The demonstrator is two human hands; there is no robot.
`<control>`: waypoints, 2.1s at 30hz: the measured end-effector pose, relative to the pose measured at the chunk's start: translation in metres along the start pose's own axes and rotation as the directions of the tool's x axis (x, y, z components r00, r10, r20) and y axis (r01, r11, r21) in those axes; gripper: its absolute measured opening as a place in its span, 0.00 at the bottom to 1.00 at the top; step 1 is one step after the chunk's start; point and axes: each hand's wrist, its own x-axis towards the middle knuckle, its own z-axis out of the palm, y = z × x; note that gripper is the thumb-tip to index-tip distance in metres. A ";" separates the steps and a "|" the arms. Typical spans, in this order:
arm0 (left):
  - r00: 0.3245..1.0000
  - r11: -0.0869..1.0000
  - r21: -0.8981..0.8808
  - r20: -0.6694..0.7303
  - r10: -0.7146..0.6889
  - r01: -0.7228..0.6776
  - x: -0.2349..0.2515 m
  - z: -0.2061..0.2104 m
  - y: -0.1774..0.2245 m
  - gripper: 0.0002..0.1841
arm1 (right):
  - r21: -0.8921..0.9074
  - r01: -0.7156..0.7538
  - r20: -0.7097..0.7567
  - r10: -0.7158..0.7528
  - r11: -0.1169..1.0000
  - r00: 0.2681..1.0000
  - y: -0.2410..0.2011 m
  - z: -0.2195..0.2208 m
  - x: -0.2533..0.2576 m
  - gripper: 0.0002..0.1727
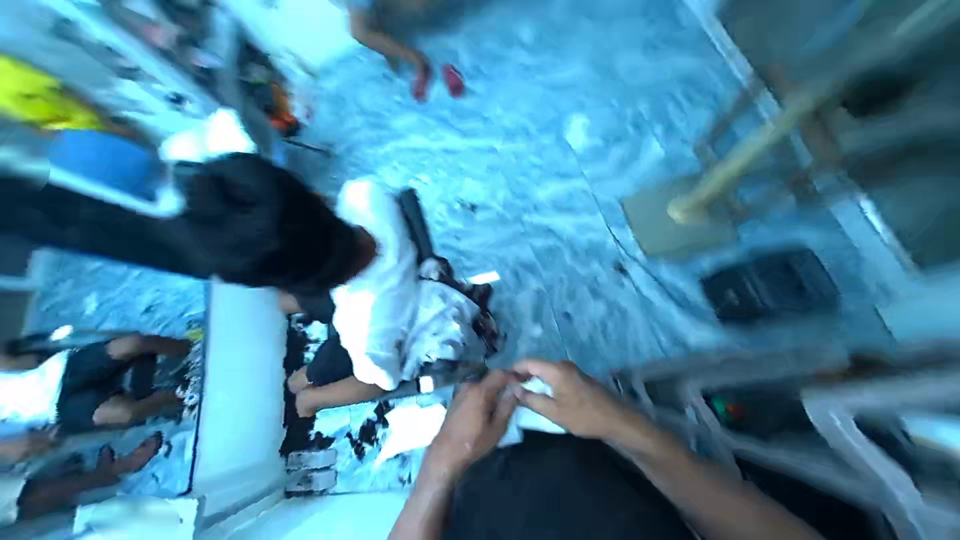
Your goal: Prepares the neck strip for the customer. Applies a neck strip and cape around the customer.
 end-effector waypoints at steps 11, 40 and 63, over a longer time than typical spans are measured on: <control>0.842 0.994 -0.064 -0.538 0.036 -0.083 -0.011 -0.053 -0.067 0.17 | -0.372 0.866 0.647 -0.576 0.333 0.499 -0.224 -0.152 0.204 0.14; -0.334 0.332 -0.462 -0.865 -0.375 0.823 0.068 -0.023 -0.073 0.12 | 0.113 0.656 0.807 -0.454 0.747 0.378 -0.094 -0.038 0.661 0.13; -0.509 0.120 -0.590 -0.768 -0.388 0.798 0.330 -0.156 -0.083 0.28 | 0.210 0.730 0.562 -0.692 0.650 0.454 -0.031 -0.128 0.489 0.13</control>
